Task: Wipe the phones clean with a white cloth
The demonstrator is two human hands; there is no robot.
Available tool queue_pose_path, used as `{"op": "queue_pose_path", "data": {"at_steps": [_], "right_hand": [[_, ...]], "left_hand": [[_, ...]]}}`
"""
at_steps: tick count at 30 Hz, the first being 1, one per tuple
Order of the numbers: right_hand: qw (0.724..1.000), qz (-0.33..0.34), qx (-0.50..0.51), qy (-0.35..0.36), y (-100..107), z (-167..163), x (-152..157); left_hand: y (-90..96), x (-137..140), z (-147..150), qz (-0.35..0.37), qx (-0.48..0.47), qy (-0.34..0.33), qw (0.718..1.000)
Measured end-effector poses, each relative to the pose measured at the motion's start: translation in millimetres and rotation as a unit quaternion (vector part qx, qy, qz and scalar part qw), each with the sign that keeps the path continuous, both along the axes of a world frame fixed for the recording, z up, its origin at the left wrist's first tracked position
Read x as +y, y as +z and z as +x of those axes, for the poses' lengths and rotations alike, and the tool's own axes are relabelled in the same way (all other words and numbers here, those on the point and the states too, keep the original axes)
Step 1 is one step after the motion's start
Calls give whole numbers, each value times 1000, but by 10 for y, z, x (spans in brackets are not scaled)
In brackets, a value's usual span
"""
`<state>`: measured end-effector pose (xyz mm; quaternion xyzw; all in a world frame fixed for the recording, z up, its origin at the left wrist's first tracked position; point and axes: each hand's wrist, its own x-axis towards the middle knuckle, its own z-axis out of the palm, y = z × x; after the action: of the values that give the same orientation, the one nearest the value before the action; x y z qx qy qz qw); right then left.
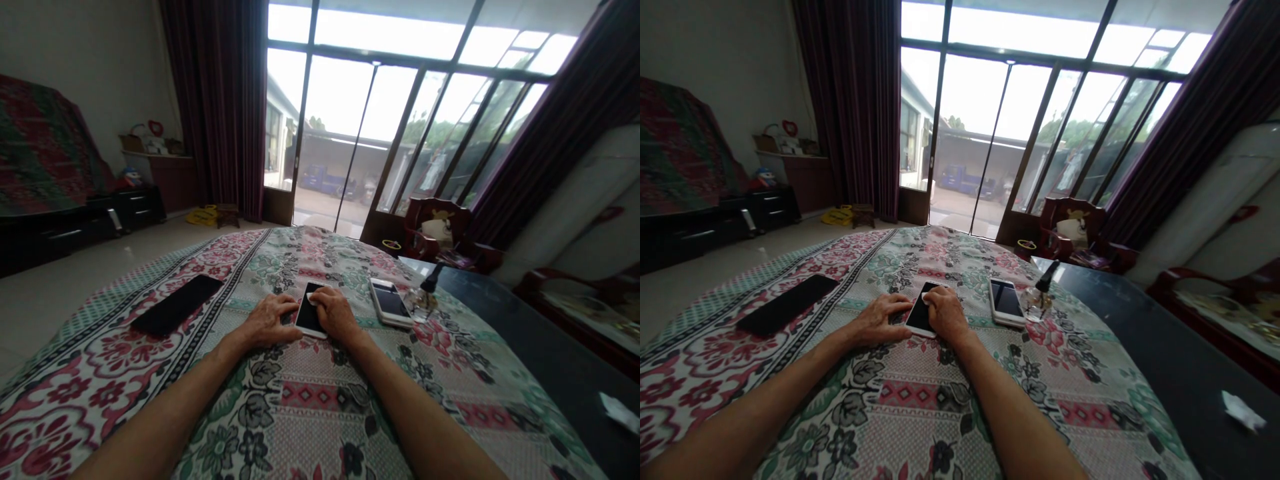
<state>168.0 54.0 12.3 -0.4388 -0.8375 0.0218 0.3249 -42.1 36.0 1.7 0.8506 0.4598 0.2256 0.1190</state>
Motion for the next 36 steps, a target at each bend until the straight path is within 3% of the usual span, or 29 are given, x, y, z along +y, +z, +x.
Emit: {"op": "queue_pose_path", "data": {"at_steps": [9,15,24,36], "right_hand": [[1000,17,17,5,-20,2,3],[1000,14,17,-7,-34,-9,7],[1000,-5,9,-16,-13,-13,-11],[999,-4,25,-35,-18,-29,-56]], "left_hand": [[37,50,38,33,18,-13,999],[-38,69,38,65,31,4,997],[-9,163,9,46,76,-10,996],[30,142,-32,43,62,-48,996]]}}
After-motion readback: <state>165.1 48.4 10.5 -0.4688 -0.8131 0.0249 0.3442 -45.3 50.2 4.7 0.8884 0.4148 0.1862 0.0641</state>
